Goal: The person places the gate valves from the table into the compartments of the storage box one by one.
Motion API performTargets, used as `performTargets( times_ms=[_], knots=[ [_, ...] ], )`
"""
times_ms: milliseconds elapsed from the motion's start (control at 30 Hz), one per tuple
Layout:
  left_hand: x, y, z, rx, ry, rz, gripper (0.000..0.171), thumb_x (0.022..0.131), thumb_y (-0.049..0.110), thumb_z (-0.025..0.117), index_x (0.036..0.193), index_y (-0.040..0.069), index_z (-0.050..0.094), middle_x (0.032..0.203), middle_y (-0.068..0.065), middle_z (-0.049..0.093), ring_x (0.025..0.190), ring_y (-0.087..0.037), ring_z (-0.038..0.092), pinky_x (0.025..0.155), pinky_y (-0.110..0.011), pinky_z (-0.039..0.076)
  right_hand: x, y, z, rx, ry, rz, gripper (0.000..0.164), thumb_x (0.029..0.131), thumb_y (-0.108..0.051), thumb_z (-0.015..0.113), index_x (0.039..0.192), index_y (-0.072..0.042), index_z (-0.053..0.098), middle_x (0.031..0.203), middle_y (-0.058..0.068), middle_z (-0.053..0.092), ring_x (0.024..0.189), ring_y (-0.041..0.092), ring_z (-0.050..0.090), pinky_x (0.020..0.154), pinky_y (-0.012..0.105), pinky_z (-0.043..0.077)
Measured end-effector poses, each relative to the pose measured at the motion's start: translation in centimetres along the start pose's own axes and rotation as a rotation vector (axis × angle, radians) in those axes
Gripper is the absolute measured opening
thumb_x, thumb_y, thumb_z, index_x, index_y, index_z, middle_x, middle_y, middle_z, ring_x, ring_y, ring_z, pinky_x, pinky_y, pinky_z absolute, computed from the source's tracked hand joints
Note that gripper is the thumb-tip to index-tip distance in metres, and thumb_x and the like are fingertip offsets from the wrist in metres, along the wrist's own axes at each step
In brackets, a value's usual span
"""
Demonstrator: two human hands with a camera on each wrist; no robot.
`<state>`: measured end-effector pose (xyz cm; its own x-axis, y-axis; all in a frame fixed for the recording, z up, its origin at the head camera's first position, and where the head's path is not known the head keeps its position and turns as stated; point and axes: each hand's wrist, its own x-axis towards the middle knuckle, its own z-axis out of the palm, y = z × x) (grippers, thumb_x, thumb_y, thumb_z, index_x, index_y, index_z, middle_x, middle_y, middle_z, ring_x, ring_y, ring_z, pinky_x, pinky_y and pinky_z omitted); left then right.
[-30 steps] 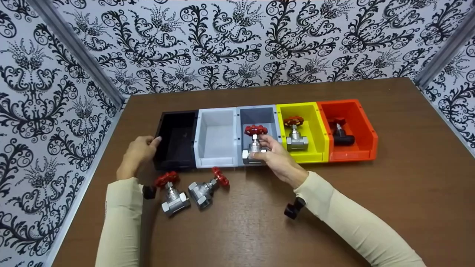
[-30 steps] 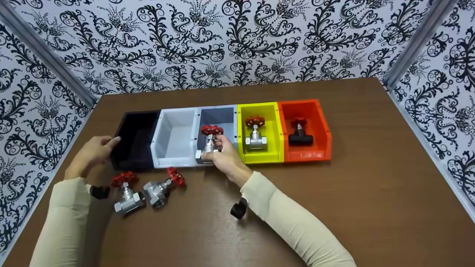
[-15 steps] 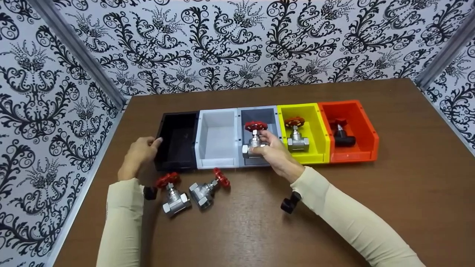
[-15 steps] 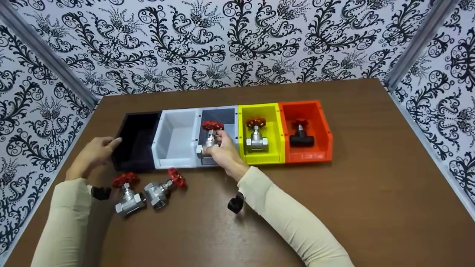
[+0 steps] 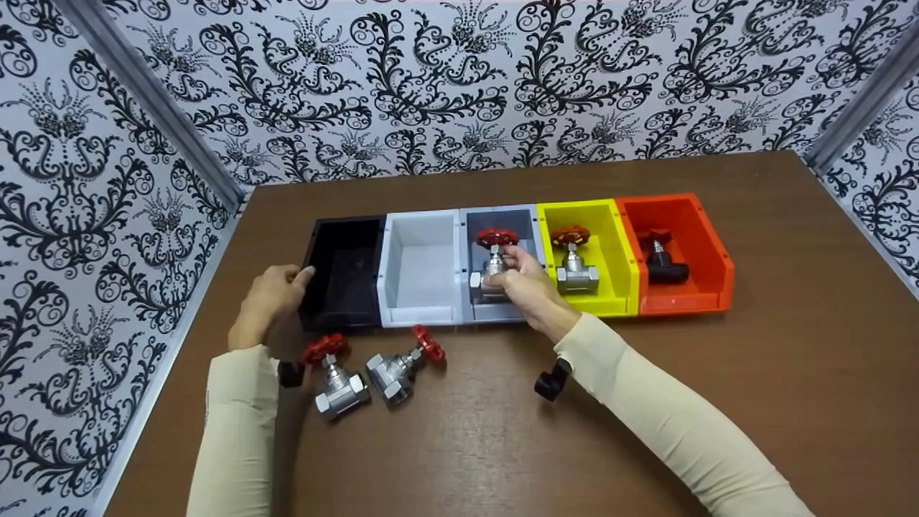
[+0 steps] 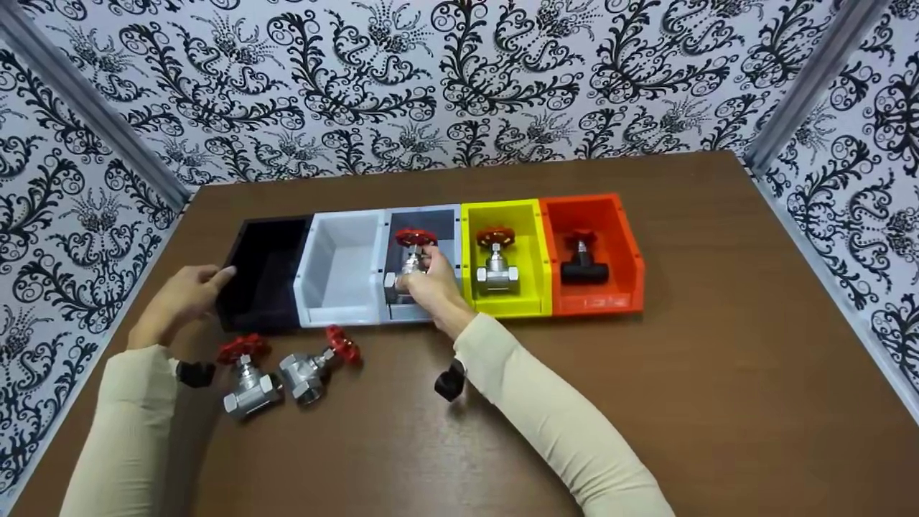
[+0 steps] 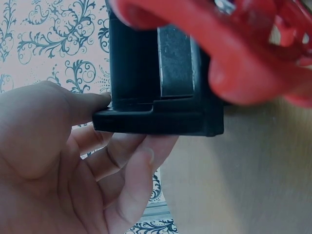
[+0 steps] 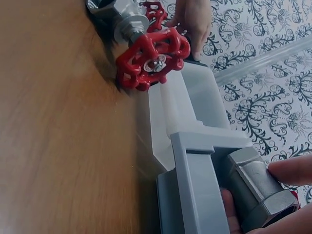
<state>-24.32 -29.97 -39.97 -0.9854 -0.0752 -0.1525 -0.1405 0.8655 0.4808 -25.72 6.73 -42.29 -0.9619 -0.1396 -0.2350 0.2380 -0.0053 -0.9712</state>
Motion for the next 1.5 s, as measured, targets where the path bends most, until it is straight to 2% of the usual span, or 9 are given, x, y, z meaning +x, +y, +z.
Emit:
performTargets(
  times_ms=[167, 267, 533, 700, 800, 1100, 1500],
  knots=[
    [0.0, 0.0, 0.0, 0.004, 0.01, 0.003, 0.046, 0.098, 0.045, 0.037, 0.095, 0.004, 0.057, 0.099, -0.02, 0.054, 0.091, -0.035, 0.048, 0.076, -0.051, 0.038, 0.5, -0.2, 0.1, 0.025, 0.007, 0.004, 0.074, 0.077, 0.007, 0.059, 0.142, 0.001, 0.025, 0.127, 0.018, 0.04, 0.109, 0.027, 0.047, 0.1, 0.033, 0.038],
    [0.1, 0.0, 0.1, 0.004, 0.015, 0.001, 0.046, 0.098, 0.045, 0.037, 0.093, 0.005, 0.057, 0.096, -0.02, 0.054, 0.09, -0.034, 0.048, 0.075, -0.049, 0.038, 0.8, -0.3, 0.2, 0.007, 0.024, 0.007, 0.075, 0.077, 0.006, 0.06, 0.142, 0.001, 0.025, 0.126, 0.018, 0.041, 0.108, 0.026, 0.047, 0.1, 0.033, 0.038],
    [0.2, -0.2, 0.1, -0.007, -0.006, -0.005, 0.047, 0.098, 0.047, 0.036, 0.1, 0.005, 0.058, 0.102, -0.02, 0.055, 0.094, -0.035, 0.048, 0.078, -0.052, 0.038, 1.8, -0.1, 0.4, -0.062, 0.076, 0.03, 0.072, 0.076, 0.003, 0.062, 0.14, -0.001, 0.03, 0.124, 0.017, 0.046, 0.108, 0.026, 0.048, 0.1, 0.035, 0.037],
    [0.3, -0.3, 0.2, 0.013, -0.006, -0.018, 0.046, 0.098, 0.048, 0.035, 0.081, 0.007, 0.047, 0.08, -0.014, 0.047, 0.086, -0.033, 0.047, 0.069, -0.044, 0.037, 2.3, 0.0, 0.5, -0.074, 0.094, 0.027, 0.07, 0.075, 0.005, 0.061, 0.138, 0.001, 0.032, 0.124, 0.018, 0.049, 0.107, 0.025, 0.049, 0.099, 0.035, 0.038],
    [0.4, -0.3, 0.2, 0.023, 0.002, -0.02, 0.045, 0.097, 0.048, 0.036, 0.076, 0.009, 0.042, 0.073, -0.011, 0.041, 0.084, -0.032, 0.047, 0.067, -0.042, 0.035, 2.6, 0.2, 0.6, -0.069, 0.104, 0.018, 0.068, 0.074, 0.008, 0.06, 0.137, 0.003, 0.034, 0.122, 0.02, 0.05, 0.105, 0.026, 0.05, 0.097, 0.034, 0.04],
    [0.5, -0.4, 0.2, 0.027, 0.014, -0.007, 0.045, 0.098, 0.047, 0.036, 0.076, 0.009, 0.044, 0.077, -0.013, 0.046, 0.085, -0.034, 0.047, 0.068, -0.043, 0.036, 2.8, 0.6, 0.7, -0.099, 0.103, 0.042, 0.063, 0.074, 0.009, 0.058, 0.133, 0.003, 0.036, 0.124, 0.02, 0.051, 0.105, 0.027, 0.052, 0.093, 0.034, 0.044],
    [0.4, -0.3, 0.2, 0.017, 0.0, -0.006, 0.044, 0.098, 0.048, 0.036, 0.081, 0.008, 0.048, 0.079, -0.013, 0.048, 0.085, -0.033, 0.048, 0.069, -0.043, 0.036, 3.2, 1.0, 0.7, -0.123, 0.09, 0.066, 0.048, 0.083, 0.003, 0.05, 0.13, 0.001, 0.039, 0.123, 0.02, 0.054, 0.099, 0.026, 0.056, 0.09, 0.034, 0.045]
  ],
)
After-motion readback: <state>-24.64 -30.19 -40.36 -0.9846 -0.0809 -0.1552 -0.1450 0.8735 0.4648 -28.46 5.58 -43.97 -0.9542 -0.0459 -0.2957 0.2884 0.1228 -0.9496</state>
